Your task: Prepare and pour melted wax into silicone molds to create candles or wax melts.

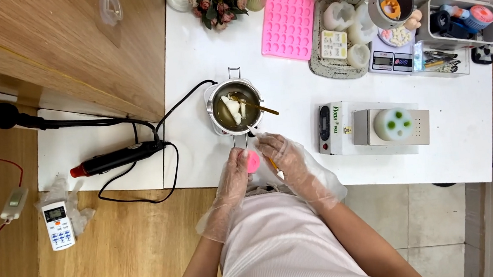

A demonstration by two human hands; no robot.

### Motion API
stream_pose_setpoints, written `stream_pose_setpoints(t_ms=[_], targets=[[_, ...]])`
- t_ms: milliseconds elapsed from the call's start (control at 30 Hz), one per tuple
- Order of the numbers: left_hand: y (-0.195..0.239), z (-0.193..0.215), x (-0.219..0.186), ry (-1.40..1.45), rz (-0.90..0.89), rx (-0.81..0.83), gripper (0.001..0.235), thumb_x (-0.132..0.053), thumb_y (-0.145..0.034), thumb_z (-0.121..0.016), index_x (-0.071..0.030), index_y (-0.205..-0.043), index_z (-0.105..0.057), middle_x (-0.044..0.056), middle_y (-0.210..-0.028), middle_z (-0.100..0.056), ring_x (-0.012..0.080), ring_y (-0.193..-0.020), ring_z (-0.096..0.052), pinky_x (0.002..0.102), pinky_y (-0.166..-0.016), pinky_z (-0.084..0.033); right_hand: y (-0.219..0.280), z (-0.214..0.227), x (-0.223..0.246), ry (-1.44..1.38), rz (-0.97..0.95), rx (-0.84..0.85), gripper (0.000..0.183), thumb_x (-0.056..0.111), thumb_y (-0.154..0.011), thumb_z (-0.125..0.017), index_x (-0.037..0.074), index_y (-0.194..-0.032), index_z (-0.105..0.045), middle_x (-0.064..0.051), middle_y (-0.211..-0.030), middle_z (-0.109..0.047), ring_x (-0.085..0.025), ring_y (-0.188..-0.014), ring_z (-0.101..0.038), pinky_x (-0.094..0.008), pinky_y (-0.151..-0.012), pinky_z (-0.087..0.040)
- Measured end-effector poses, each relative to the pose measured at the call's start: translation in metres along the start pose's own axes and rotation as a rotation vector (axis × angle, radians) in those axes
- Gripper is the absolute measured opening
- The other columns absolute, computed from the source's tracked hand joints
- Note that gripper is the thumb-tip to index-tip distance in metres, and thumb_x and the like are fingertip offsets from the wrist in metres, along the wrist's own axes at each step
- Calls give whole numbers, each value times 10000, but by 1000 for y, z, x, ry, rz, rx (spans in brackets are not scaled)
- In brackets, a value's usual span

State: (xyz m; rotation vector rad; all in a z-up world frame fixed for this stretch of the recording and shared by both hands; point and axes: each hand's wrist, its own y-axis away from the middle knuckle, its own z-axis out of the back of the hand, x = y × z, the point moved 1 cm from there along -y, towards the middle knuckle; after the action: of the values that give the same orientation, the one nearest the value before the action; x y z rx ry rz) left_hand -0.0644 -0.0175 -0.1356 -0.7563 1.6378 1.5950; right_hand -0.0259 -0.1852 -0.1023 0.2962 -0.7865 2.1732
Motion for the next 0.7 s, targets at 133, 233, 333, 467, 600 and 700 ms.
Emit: stream_pose_setpoints(t_ms=[133,233,333,467,600,700], targets=[[3,2,-6,0,7,-3,598,-645,-980,-388,-95,-1173,-518,96,-923,-664,150,-698,-609,342,-648,-568,-3,13,7,-9,-11,10,340,-25,-815,-768,57,-1136,-693,-110,-1184,-701,-296,-1090,-700,-381,-890,-608],[7,3,-13,-26,37,9,592,-641,-980,-369,-104,-1179,-517,90,-923,-664,146,-699,-621,337,-648,-573,-7,28,16,-65,-20,36,337,-33,-804,-757,46,-1124,-686,-123,-1167,-705,-306,-1062,-703,-391,-857,-601],[7,4,-13,-43,44,11,583,-627,-987,-371,-97,-1174,-527,112,-911,-667,154,-682,-615,345,-640,-565,-2,36,20,-70,-74,56,302,-40,-828,-746,46,-1115,-707,-109,-1143,-721,-263,-1017,-715,-354,-829,-614],[4,4,-7,7,8,-6,565,-584,-1003,-410,-60,-1165,-544,128,-947,-683,166,-693,-647,335,-645,-581,10,53,27,-100,-264,56,243,-38,-838,-751,44,-1066,-732,-99,-1094,-752,-211,-922,-745,-306,-754,-631],[3,3,-8,84,32,-14,536,-541,-1000,-435,-50,-1184,-544,116,-1022,-682,169,-747,-709,294,-665,-633,30,69,26,-210,-356,-50,235,-83,-839,-721,28,-1045,-702,-108,-1077,-747,-229,-1018,-757,-303,-810,-644],[11,1,-20,59,72,-39,537,-546,-989,-435,-68,-1204,-554,123,-1055,-699,200,-779,-733,313,-687,-624,30,86,34,-171,-442,-68,224,-80,-831,-745,45,-1014,-715,-100,-1074,-760,-213,-999,-760,-290,-801,-636]])
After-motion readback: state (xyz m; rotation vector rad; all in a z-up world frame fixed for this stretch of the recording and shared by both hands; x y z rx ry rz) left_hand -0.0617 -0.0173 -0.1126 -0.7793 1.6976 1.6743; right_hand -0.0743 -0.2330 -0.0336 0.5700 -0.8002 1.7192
